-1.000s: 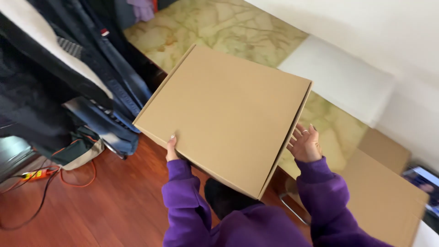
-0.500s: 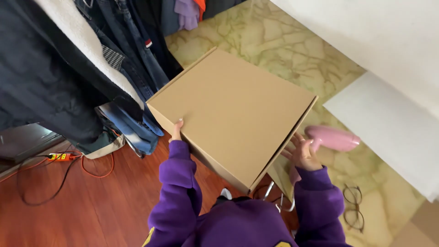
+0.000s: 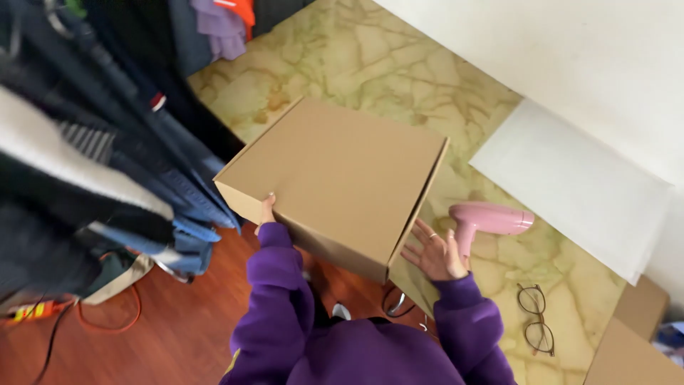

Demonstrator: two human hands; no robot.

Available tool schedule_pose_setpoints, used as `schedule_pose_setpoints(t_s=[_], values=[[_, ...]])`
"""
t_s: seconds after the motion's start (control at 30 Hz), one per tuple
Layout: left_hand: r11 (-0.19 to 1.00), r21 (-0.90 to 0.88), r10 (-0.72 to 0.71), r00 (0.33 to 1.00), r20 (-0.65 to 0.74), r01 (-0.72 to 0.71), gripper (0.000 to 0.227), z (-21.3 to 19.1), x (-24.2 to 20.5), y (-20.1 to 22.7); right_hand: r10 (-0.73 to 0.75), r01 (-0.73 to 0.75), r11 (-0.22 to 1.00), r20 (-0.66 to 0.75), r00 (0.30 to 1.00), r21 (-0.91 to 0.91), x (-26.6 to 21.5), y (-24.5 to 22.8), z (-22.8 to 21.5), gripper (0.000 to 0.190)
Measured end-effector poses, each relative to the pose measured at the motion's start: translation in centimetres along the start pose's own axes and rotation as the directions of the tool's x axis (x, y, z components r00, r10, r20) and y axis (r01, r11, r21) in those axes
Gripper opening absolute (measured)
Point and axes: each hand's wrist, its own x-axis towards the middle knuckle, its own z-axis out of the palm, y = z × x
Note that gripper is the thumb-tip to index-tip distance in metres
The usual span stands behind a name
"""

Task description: Packing various clothing items into plastic bags and cardboard boxes, and hanging a pair of shorts on a clothing rack.

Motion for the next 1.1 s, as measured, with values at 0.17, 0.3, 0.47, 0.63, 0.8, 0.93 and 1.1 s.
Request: schedule_pose_setpoints(t_s=[0.17,0.3,0.47,0.63,0.8,0.93,1.1], values=[[0.994,0.095,-0.056,0.998,0.03,0.053,0.115,6.7,-1.5,3.0,0.034,-0.012,0.986,-0.132,0.991,0.166,2.3,0.2,1.8,0.052],[0.975,0.214,-0.088,0.985,0.145,0.056,0.12,11.4,-5.8,7.4,-0.011,0.088,0.952,-0.256,0.967,0.294,5.0,-0.7,5.6,0.044],[0.968,0.252,-0.069,0.947,0.313,-0.013,0.116,16.7,-5.8,10.4,-0.099,0.24,0.909,-0.383,0.918,0.341,9.5,-1.6,6.7,0.034],[0.927,0.373,-0.136,0.898,0.419,-0.034,0.12,23.1,-2.1,11.3,-0.07,0.304,0.891,-0.561,0.825,0.336,12.4,-2.3,7.2,0.037],[0.869,0.49,-0.177,0.885,0.431,-0.066,0.123,27.3,0.4,10.8,-0.069,0.427,0.819,-0.672,0.737,0.384,14.7,-2.4,6.4,0.035],[0.887,0.458,-0.309,0.812,0.495,0.058,0.124,30.2,2.9,10.2,-0.105,0.483,0.789,-0.69,0.716,0.38,17.1,-2.5,6.1,0.034],[0.816,0.435,-0.577,0.582,0.574,0.38,0.114,30.5,9.7,7.2,-0.017,0.406,0.844,-0.739,0.673,0.351,18.7,0.0,3.9,0.027]])
